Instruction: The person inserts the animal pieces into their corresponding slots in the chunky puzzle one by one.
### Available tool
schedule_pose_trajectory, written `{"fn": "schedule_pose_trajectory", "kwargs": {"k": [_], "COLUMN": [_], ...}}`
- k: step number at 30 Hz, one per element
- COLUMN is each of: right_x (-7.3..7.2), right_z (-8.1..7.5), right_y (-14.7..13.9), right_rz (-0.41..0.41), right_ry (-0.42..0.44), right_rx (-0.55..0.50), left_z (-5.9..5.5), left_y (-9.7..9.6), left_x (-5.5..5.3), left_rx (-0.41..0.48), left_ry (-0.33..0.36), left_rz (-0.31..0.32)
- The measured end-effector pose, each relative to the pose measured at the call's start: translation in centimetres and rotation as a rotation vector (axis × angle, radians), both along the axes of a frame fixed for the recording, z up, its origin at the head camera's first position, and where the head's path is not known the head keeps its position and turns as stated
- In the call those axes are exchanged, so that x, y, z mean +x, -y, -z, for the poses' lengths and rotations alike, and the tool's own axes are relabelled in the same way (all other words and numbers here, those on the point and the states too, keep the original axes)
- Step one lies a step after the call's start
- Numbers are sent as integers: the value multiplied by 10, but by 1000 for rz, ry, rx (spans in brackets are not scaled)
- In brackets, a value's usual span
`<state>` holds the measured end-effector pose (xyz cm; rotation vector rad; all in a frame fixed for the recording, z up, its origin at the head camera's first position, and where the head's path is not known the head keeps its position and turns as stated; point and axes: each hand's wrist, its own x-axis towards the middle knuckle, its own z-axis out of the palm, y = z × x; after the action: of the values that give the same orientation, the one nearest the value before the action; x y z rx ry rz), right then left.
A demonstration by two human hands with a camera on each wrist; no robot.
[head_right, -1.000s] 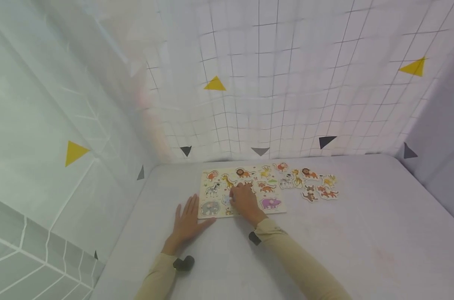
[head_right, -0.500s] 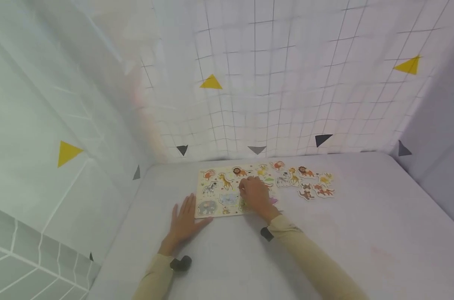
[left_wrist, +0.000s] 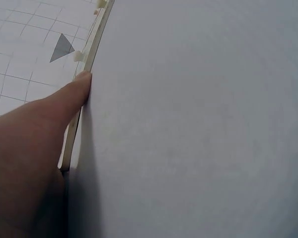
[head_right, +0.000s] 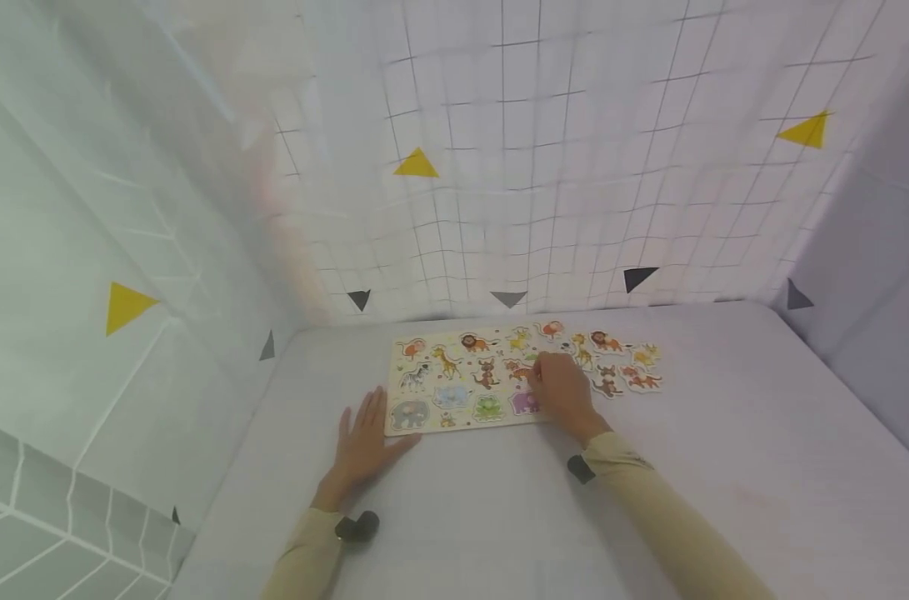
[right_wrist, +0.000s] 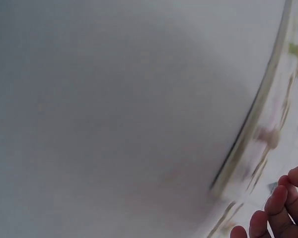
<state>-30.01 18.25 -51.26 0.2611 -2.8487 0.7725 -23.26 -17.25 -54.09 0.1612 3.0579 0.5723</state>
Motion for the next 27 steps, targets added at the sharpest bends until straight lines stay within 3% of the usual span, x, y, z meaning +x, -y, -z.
{"fn": "schedule_pose_trajectory", "kwargs": {"k": [9, 15, 23, 27], "right_x": [8, 13, 19, 20], "right_z": [6, 11, 16, 17], "right_y": [-46, -75, -108, -120], "right_rz": [43, 108, 202, 225], "right_ry": [-61, -71, 21, 28], "right_rx": [40, 61, 120, 154], "left_z": [10, 9, 6, 5], "left_y": [2, 2, 1, 3], "left_x": [-3, -1, 2, 1], "left_rx": [1, 15, 52, 22], "left_ry": [-17, -21, -19, -13], "left_rz": [-2, -1, 4, 1]}}
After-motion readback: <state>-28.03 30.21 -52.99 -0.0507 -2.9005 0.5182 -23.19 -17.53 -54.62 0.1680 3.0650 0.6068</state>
